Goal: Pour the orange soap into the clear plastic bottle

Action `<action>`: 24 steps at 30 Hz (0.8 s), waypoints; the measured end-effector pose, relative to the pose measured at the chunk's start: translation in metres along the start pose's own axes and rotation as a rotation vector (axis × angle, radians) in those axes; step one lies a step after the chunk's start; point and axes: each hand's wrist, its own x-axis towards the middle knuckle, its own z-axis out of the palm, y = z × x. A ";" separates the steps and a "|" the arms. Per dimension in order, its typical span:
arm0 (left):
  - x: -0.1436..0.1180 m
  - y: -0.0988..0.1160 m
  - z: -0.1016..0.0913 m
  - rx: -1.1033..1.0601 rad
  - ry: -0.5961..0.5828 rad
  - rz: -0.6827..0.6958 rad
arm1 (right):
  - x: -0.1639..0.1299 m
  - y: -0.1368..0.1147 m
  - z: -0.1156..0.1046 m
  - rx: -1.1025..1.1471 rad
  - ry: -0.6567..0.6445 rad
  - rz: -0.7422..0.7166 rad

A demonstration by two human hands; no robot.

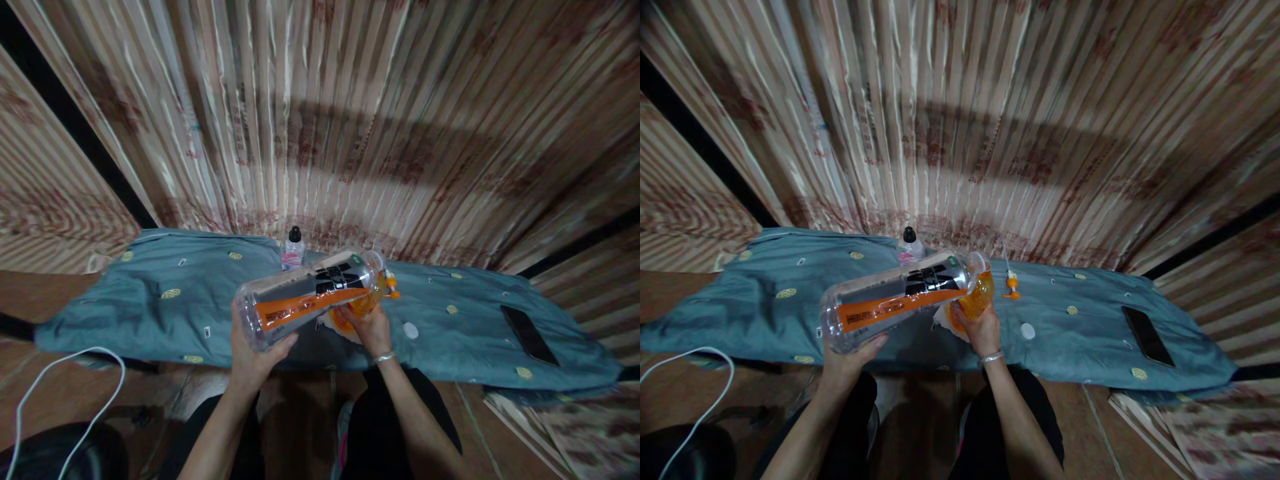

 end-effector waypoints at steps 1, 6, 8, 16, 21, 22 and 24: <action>0.001 0.000 0.000 0.007 0.003 0.002 | 0.000 0.000 0.000 0.002 -0.008 0.001; 0.002 0.001 0.000 0.005 -0.050 0.036 | 0.001 0.002 -0.001 -0.004 -0.029 0.003; 0.003 0.000 0.000 0.002 -0.058 0.048 | 0.001 0.001 -0.001 -0.009 -0.028 -0.002; 0.004 0.000 0.001 0.039 -0.052 0.070 | 0.000 0.000 0.000 -0.002 0.001 -0.009; 0.004 0.004 -0.001 0.036 -0.047 0.063 | 0.000 0.002 -0.001 0.047 -0.012 -0.041; 0.004 0.004 -0.001 0.039 -0.038 0.065 | 0.000 0.002 -0.002 0.051 -0.011 -0.043; 0.004 0.004 0.000 0.036 -0.034 0.063 | -0.001 0.002 -0.002 0.049 -0.016 -0.035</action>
